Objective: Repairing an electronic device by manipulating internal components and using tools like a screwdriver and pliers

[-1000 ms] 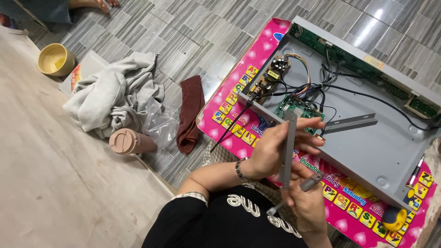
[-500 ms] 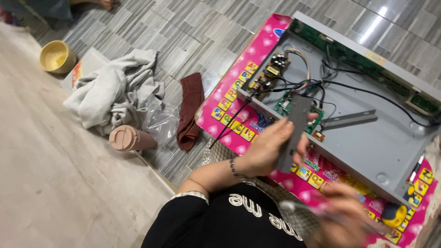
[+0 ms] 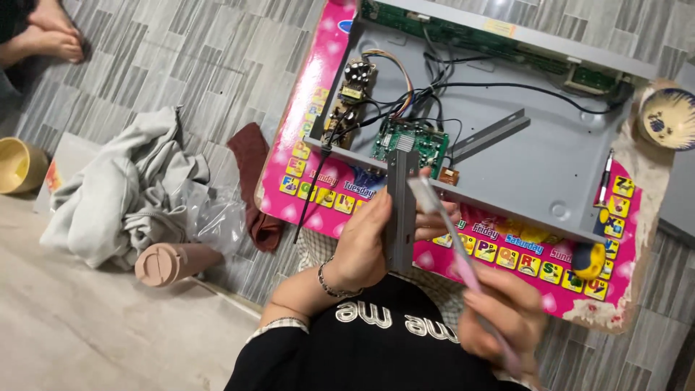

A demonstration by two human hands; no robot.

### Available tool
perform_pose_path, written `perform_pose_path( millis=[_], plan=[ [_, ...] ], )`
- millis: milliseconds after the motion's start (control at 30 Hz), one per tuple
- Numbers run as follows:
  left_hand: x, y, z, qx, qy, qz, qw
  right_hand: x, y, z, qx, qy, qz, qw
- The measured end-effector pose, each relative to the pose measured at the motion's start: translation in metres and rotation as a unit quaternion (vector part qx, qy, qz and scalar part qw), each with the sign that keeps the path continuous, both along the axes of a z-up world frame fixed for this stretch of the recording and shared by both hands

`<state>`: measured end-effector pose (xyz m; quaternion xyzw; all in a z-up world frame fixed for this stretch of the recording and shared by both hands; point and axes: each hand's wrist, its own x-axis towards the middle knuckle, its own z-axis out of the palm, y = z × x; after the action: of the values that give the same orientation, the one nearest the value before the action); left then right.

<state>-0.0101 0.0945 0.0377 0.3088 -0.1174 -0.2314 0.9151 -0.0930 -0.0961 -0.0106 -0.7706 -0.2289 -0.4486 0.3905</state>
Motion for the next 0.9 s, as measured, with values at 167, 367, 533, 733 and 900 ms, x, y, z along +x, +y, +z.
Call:
perform_pose_path(
  millis=[167,367,533,733,900],
  plan=[
    [0.002,-0.002,0.000,0.007,0.006,-0.003,1.000,0.012,0.010,-0.003,-0.031,0.119,0.079,0.989],
    [0.018,0.001,-0.005,-0.031,-0.011,0.060,0.998,0.009,0.009,-0.026,-0.080,0.042,0.119,0.989],
    [0.030,0.009,-0.004,-0.047,0.028,0.128,0.990,-0.013,-0.005,-0.014,-0.106,0.053,0.229,0.966],
    [0.018,-0.003,-0.012,-0.021,0.031,0.062,0.997,-0.029,-0.019,-0.023,0.061,0.056,0.133,0.988],
    [0.002,-0.014,-0.012,0.029,0.018,-0.035,0.999,0.007,-0.006,-0.020,0.017,0.051,0.051,0.997]
  ],
)
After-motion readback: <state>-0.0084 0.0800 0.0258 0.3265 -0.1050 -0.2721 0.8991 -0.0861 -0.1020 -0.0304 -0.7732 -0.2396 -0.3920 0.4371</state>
